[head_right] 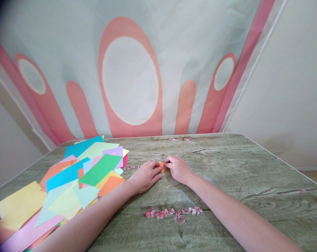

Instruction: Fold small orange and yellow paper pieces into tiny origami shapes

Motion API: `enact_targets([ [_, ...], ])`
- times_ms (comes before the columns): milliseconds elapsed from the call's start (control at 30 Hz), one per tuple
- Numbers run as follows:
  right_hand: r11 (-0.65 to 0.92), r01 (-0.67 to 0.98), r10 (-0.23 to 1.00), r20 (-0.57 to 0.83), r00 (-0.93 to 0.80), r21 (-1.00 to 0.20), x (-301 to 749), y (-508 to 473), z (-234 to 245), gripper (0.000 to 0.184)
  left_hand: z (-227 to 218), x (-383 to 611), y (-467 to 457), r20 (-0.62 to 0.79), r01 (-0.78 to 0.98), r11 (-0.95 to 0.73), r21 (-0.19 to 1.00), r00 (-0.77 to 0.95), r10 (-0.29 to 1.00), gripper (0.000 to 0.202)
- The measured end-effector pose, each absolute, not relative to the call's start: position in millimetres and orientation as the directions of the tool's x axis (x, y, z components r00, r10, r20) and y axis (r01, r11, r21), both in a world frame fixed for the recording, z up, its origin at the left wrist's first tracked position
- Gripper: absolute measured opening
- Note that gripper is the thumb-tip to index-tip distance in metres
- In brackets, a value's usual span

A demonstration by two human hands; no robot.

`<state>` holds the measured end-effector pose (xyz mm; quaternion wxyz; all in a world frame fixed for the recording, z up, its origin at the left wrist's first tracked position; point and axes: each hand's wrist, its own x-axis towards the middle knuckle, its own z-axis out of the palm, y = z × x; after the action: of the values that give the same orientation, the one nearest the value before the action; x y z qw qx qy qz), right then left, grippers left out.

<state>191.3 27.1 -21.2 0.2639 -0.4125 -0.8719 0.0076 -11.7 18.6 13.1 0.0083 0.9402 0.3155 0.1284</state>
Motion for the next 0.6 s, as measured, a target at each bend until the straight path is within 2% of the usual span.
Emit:
enact_targets([
  [267, 0.626, 0.757, 0.750, 0.408, -0.521, -0.185, 189, 28, -20, 0.027, 21, -11, 18, 0.207, 0.560, -0.828, -0.009, 0.811, 0.547, 0.031],
  [500, 0.620, 0.765, 0.760, 0.375, -0.531, -0.173, 187, 27, -16, 0.025, 25, -15, 15, 0.186, 0.531, -0.848, 0.003, 0.832, 0.522, 0.030],
  [600, 0.613, 0.770, 0.768, 0.363, -0.528, -0.176, 187, 27, -16, 0.024, 26, -17, 15, 0.166, 0.518, -0.854, 0.044, 0.840, 0.517, 0.030],
])
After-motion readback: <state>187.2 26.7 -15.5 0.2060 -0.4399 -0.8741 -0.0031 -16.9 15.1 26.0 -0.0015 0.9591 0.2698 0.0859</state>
